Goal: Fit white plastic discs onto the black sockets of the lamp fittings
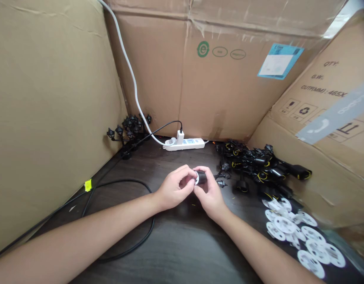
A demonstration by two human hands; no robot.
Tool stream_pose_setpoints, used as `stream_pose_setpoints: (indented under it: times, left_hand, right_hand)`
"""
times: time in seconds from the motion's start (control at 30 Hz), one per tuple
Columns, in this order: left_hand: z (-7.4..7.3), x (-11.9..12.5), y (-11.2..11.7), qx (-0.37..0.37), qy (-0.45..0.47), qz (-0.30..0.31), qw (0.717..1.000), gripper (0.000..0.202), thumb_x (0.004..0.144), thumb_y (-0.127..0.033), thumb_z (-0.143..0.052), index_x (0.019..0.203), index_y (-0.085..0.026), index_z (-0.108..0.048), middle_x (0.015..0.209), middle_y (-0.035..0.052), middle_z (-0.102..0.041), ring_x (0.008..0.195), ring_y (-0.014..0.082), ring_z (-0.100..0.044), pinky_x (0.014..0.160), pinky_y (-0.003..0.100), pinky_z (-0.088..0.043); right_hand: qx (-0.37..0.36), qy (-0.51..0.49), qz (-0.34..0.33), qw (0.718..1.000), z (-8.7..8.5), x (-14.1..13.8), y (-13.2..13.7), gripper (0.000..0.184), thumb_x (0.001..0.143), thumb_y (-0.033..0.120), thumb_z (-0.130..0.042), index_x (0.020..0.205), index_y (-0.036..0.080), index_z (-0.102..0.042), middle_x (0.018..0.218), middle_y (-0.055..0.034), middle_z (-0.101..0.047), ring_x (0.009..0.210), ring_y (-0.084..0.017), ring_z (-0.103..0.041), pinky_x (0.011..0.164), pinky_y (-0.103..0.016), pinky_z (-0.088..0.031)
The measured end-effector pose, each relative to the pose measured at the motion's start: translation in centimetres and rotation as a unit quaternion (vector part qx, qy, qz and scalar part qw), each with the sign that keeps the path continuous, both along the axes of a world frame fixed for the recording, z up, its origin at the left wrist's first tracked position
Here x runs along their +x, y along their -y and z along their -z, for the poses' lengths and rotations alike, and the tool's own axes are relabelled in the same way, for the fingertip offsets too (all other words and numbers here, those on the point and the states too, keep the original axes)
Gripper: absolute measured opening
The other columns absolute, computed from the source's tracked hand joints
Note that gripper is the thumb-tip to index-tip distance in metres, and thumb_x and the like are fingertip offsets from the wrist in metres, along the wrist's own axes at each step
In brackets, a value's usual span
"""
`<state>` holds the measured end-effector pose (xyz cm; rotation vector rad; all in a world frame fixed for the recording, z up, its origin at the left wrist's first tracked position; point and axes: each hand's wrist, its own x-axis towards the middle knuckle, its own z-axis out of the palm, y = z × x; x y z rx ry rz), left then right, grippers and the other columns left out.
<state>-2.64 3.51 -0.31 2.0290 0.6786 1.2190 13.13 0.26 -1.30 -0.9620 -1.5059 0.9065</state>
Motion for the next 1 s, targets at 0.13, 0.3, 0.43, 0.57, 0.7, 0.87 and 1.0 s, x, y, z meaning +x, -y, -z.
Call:
stream_pose_setpoints:
  times: [0.13,0.3,0.43,0.57,0.7,0.87,1.0]
  left_hand:
    - [-0.01,0.0,-0.03,-0.012,0.005,0.005,1.0,0.007,0.09,-0.016,-0.054,0.088,-0.016,-0.061,0.077,-0.0017,-0.051,0.063,0.0095,-0.044,0.059,0.022,-0.037]
    - [-0.03,0.02,-0.11,-0.023,0.009,0.008,1.0,0.006,0.089,-0.016,-0.053,0.087,-0.017,-0.059,0.077,-0.0017,-0.052,0.063,0.01,-0.044,0.06,0.022,-0.037]
    - [0.14,0.04,-0.18,-0.033,0.01,0.011,0.999,0.007,0.09,-0.017,-0.053,0.086,-0.017,-0.058,0.077,-0.0017,-0.052,0.064,0.0103,-0.045,0.061,0.022,-0.038]
    - [0.32,0.1,-0.26,-0.037,0.011,0.014,0.999,0.008,0.092,-0.019,-0.052,0.085,-0.017,-0.057,0.077,-0.0015,-0.052,0.066,0.0108,-0.045,0.062,0.022,-0.038]
    - [0.18,0.1,-0.25,-0.034,0.01,0.013,0.999,0.009,0.092,-0.019,-0.052,0.084,-0.017,-0.056,0.077,-0.0017,-0.051,0.065,0.0109,-0.045,0.062,0.023,-0.038]
    - [-0.11,-0.01,-0.08,-0.029,0.012,0.022,0.999,0.013,0.095,-0.023,-0.05,0.085,-0.017,-0.056,0.078,-0.0007,-0.052,0.068,0.0124,-0.047,0.065,0.025,-0.04]
    - [-0.16,-0.04,0.01,-0.021,0.013,0.023,0.999,0.016,0.097,-0.026,-0.051,0.086,-0.017,-0.056,0.079,-0.0006,-0.051,0.069,0.0125,-0.047,0.066,0.025,-0.04]
  right_hand:
    - [0.001,0.015,0.005,1.0,0.04,-0.01,0.06,0.03,0.087,0.025,-0.062,0.115,0.024,-0.051,0.088,0.0008,-0.067,0.067,-0.016,-0.063,0.059,-0.027,-0.05]
    - [-0.008,0.018,0.001,1.0,-0.07,-0.14,0.15,0.033,0.087,0.026,-0.064,0.116,0.024,-0.05,0.083,0.0024,-0.067,0.064,-0.015,-0.062,0.06,-0.027,-0.05]
    - [-0.004,0.015,0.004,1.0,-0.04,-0.21,0.14,0.033,0.088,0.028,-0.064,0.117,0.023,-0.05,0.085,0.0016,-0.066,0.065,-0.015,-0.062,0.06,-0.028,-0.051]
    - [-0.011,0.017,0.001,1.0,-0.11,-0.2,0.2,0.033,0.088,0.028,-0.064,0.118,0.024,-0.05,0.084,0.0014,-0.065,0.065,-0.016,-0.061,0.06,-0.028,-0.051]
    - [-0.003,0.03,0.002,1.0,-0.25,-0.19,0.28,0.031,0.09,0.028,-0.062,0.118,0.024,-0.049,0.088,-0.0003,-0.066,0.068,-0.017,-0.063,0.06,-0.029,-0.052]
    - [0.012,0.056,0.027,0.998,0.04,-0.14,0.29,0.031,0.09,0.027,-0.061,0.119,0.024,-0.05,0.089,-0.0008,-0.064,0.071,-0.018,-0.063,0.06,-0.029,-0.051]
    - [0.019,0.066,0.036,0.997,0.14,-0.11,0.33,0.031,0.091,0.028,-0.061,0.119,0.023,-0.05,0.089,-0.0013,-0.063,0.072,-0.018,-0.062,0.058,-0.028,-0.048]
